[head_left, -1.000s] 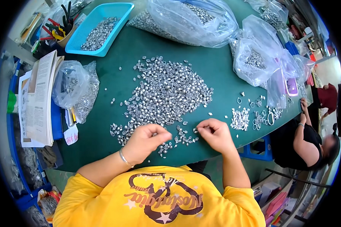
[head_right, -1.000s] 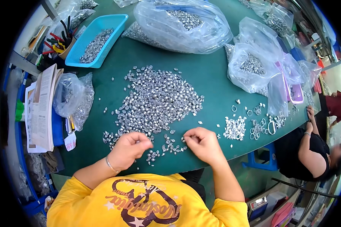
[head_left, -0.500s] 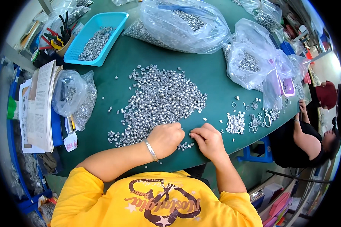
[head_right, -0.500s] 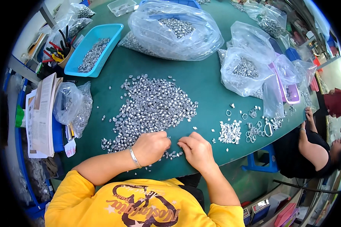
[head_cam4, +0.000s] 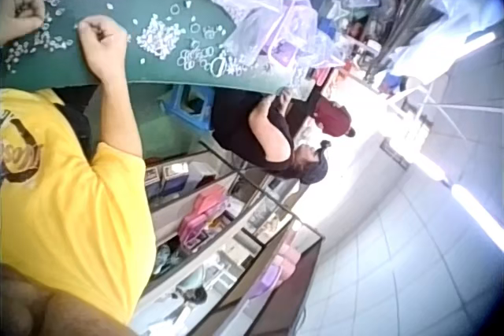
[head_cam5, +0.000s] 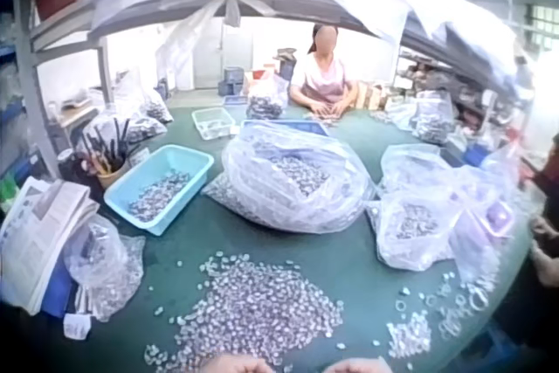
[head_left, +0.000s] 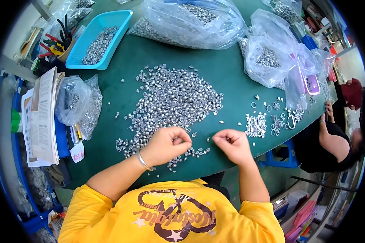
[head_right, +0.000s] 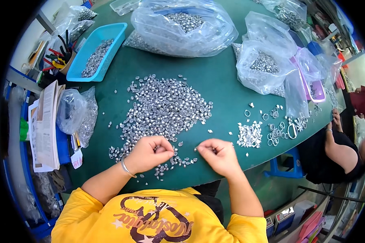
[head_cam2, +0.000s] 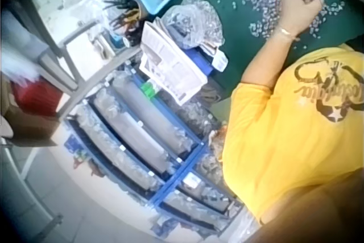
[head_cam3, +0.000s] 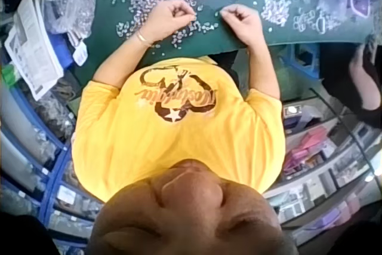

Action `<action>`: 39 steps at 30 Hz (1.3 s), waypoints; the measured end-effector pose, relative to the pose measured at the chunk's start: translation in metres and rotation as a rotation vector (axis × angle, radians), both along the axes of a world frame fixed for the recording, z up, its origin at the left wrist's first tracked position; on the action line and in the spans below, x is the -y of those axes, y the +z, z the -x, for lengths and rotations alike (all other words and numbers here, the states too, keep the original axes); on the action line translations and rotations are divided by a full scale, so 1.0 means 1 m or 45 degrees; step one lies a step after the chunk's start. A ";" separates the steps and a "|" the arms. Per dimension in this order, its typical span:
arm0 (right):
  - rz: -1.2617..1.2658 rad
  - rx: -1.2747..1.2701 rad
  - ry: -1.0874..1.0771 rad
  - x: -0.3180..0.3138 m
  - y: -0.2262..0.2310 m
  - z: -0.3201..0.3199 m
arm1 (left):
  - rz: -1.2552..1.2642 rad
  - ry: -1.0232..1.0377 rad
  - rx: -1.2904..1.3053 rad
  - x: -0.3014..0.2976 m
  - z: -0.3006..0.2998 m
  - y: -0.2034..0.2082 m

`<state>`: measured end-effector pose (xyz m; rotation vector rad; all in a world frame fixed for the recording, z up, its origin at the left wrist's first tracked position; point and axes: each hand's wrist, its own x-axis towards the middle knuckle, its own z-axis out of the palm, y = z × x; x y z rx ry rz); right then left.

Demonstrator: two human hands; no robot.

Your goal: The person sorts through a large pile of small silver-colored metallic rings and beads on a green table by hand, picking up individual pieces and moving them to different sections of the workspace.

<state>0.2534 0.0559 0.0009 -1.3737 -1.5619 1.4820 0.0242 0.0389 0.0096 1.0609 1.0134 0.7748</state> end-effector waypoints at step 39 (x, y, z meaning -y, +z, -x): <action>-0.312 0.178 0.210 0.022 0.007 0.016 | 0.516 0.094 0.324 0.003 -0.005 0.008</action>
